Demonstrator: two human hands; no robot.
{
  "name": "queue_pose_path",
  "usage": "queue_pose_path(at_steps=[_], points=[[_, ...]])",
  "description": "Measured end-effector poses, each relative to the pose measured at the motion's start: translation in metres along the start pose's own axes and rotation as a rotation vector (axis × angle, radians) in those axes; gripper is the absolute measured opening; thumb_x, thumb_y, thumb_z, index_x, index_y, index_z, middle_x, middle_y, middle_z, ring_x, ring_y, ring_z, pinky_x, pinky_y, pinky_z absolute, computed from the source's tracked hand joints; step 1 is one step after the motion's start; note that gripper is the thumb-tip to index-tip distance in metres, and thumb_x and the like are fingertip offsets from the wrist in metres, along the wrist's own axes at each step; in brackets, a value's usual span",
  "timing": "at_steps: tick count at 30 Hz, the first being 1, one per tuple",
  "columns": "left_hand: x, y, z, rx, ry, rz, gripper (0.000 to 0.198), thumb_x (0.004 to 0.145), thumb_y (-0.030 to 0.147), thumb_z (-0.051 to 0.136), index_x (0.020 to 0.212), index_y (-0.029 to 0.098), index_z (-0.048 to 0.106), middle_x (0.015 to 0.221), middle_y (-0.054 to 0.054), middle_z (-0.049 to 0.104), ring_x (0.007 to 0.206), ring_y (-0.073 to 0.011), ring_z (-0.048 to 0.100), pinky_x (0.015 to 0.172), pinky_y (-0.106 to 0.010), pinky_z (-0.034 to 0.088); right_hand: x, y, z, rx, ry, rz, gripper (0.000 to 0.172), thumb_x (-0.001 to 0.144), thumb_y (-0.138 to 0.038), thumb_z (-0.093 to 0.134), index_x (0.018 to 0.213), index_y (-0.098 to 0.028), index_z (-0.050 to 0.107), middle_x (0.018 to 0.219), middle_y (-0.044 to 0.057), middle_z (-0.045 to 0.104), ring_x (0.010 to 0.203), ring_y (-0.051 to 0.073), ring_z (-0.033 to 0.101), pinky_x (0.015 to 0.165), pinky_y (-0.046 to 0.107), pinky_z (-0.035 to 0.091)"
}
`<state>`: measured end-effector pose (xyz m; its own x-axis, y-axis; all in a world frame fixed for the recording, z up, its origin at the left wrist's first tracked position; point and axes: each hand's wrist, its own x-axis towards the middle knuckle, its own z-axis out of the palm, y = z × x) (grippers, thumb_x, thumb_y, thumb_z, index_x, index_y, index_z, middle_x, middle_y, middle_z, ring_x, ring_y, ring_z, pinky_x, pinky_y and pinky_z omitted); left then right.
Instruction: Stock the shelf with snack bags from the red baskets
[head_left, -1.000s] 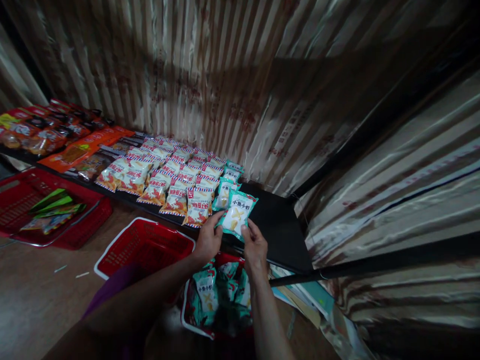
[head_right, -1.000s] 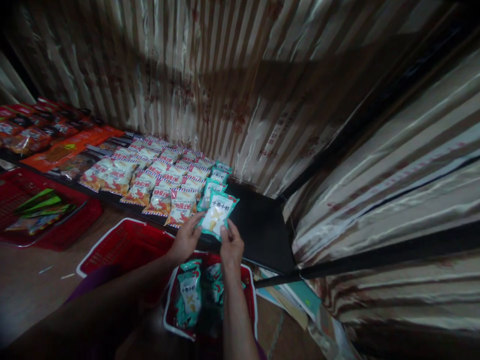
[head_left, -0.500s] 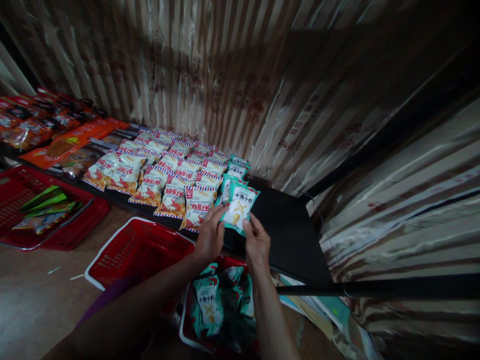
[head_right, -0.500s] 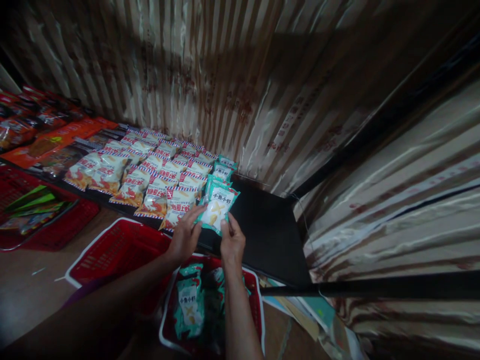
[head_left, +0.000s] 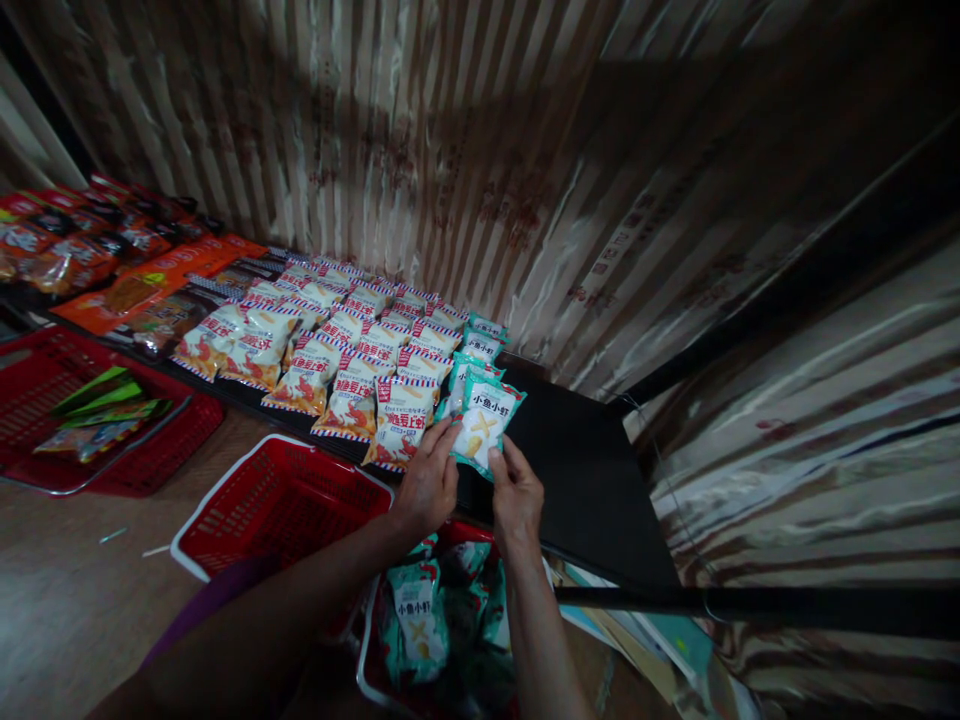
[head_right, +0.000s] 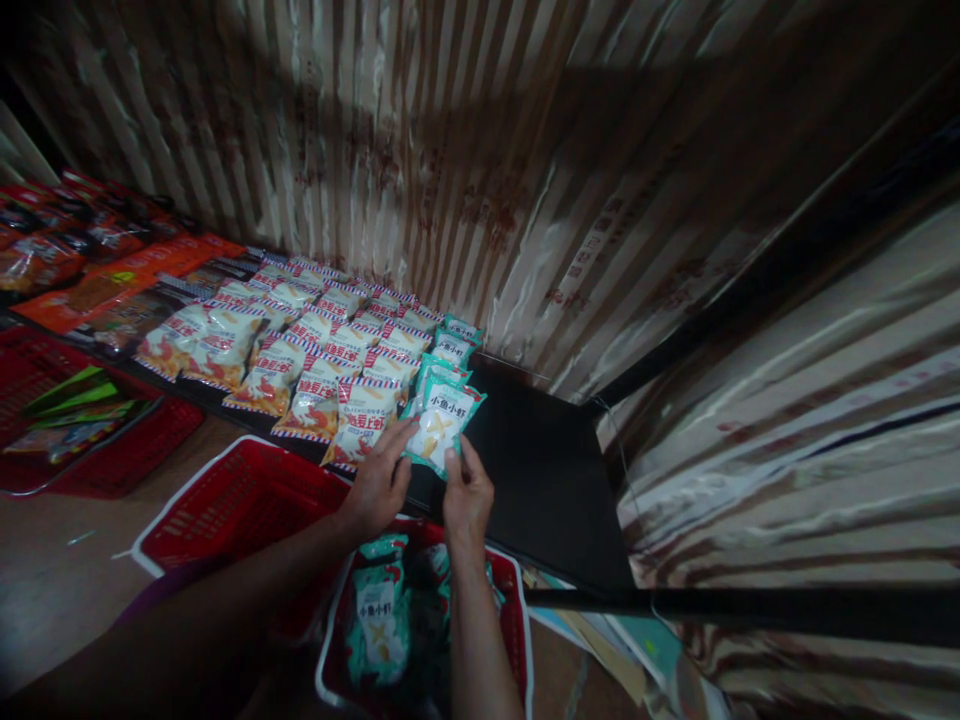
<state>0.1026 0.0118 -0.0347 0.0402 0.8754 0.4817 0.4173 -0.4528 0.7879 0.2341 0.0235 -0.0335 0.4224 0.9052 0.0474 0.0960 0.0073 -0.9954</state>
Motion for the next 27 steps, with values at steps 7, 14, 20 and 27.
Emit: queue_pose_path(at_steps=[7, 14, 20, 27], points=[[-0.005, -0.002, 0.005, 0.040, -0.021, -0.031, 0.049, 0.086, 0.013, 0.036, 0.135, 0.008, 0.038, 0.142, -0.019, 0.039, 0.134, -0.0237, 0.035, 0.111, -0.046, 0.034, 0.003, 0.006, 0.000, -0.043, -0.023, -0.033, 0.055, 0.071, -0.046, 0.064, 0.115, -0.013, 0.064, 0.114, 0.012, 0.067, 0.103, 0.026, 0.063, 0.093, 0.041, 0.047], [-0.009, -0.005, 0.010, 0.042, -0.015, -0.037, 0.053, 0.085, 0.011, 0.037, 0.138, 0.009, 0.034, 0.144, -0.019, 0.036, 0.136, -0.0250, 0.032, 0.111, -0.049, 0.032, 0.003, 0.005, 0.003, -0.068, -0.048, -0.039, 0.055, 0.071, -0.046, 0.062, 0.116, -0.014, 0.063, 0.116, 0.011, 0.067, 0.104, 0.025, 0.063, 0.093, 0.042, 0.047], [-0.013, -0.004, 0.012, 0.023, -0.026, -0.048, 0.055, 0.086, 0.013, 0.036, 0.140, 0.008, 0.028, 0.148, -0.021, 0.027, 0.139, -0.0263, 0.026, 0.109, -0.049, 0.034, 0.006, 0.011, 0.002, -0.094, -0.074, -0.040, 0.054, 0.073, -0.047, 0.061, 0.116, -0.015, 0.063, 0.119, 0.010, 0.065, 0.108, 0.026, 0.061, 0.096, 0.042, 0.045], [-0.016, 0.011, 0.006, 0.112, -0.096, -0.035, 0.061, 0.083, 0.011, 0.038, 0.143, 0.009, 0.025, 0.152, -0.020, 0.019, 0.142, -0.0278, 0.015, 0.112, -0.050, 0.028, 0.004, 0.010, 0.003, -0.152, -0.108, -0.063, 0.053, 0.075, -0.047, 0.059, 0.117, -0.016, 0.063, 0.120, 0.010, 0.065, 0.108, 0.025, 0.061, 0.097, 0.041, 0.044]])
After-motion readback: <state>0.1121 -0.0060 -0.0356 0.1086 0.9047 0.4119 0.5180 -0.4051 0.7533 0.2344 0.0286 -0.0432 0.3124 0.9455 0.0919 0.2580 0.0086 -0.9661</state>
